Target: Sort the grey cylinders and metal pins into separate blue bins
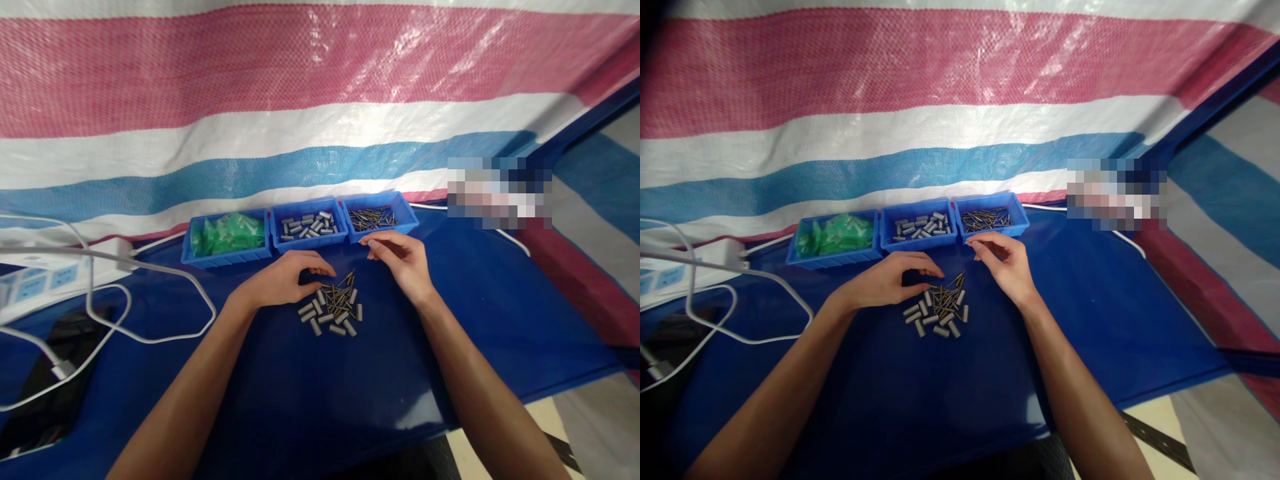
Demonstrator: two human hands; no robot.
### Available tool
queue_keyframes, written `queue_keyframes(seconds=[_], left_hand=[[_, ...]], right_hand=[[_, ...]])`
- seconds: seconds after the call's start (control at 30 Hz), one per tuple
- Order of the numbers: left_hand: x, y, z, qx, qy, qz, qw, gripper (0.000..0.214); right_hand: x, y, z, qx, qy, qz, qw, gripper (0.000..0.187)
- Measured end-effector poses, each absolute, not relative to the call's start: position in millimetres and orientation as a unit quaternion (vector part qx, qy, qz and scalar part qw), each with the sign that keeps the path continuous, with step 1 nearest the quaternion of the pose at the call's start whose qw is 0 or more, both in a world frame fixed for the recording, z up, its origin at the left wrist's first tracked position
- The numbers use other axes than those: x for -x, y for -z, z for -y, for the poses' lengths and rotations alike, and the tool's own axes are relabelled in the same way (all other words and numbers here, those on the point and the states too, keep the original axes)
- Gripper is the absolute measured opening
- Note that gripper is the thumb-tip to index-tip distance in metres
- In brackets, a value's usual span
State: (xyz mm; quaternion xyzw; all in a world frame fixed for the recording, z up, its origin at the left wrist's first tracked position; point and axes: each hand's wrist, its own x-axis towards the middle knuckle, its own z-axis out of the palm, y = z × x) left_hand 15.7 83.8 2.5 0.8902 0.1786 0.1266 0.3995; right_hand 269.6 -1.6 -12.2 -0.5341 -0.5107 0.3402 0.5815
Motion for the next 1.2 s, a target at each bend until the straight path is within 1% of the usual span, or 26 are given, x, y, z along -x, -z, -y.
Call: queue_keyframes(seconds=[0.17,0.4,0.67,0.83,1.0,1.2], left_hand=[[-18.0,-0.9,-85.3,-0.902,-0.103,-0.199,0.37,0.022],[-20.4,2.5,-83.8,-0.922,-0.103,-0.206,0.312,0.012],[-21.2,-2.2,-81.6,-0.925,-0.07,-0.214,0.307,0.013],[-22.9,-3.2,-78.5,-0.929,-0.069,-0.233,0.279,0.009],[-24.5,0.2,-75.1,-0.933,-0.058,-0.246,0.257,0.012],[-24.5,1.4,-76.1,-0.917,-0.099,-0.252,0.293,0.014]], right_hand=[[-268.5,10.5,1.5,0.535,-0.343,0.506,0.583,0.013],[-267.7,11.5,1.2,0.541,-0.348,0.505,0.575,0.014],[-267.4,15.1,0.4,0.545,-0.35,0.513,0.563,0.016],[-266.3,19.0,-1.0,0.55,-0.361,0.519,0.546,0.017],[-266.3,17.6,-0.6,0.545,-0.363,0.52,0.549,0.018],[-268.0,18.0,0.1,0.556,-0.363,0.521,0.537,0.022]])
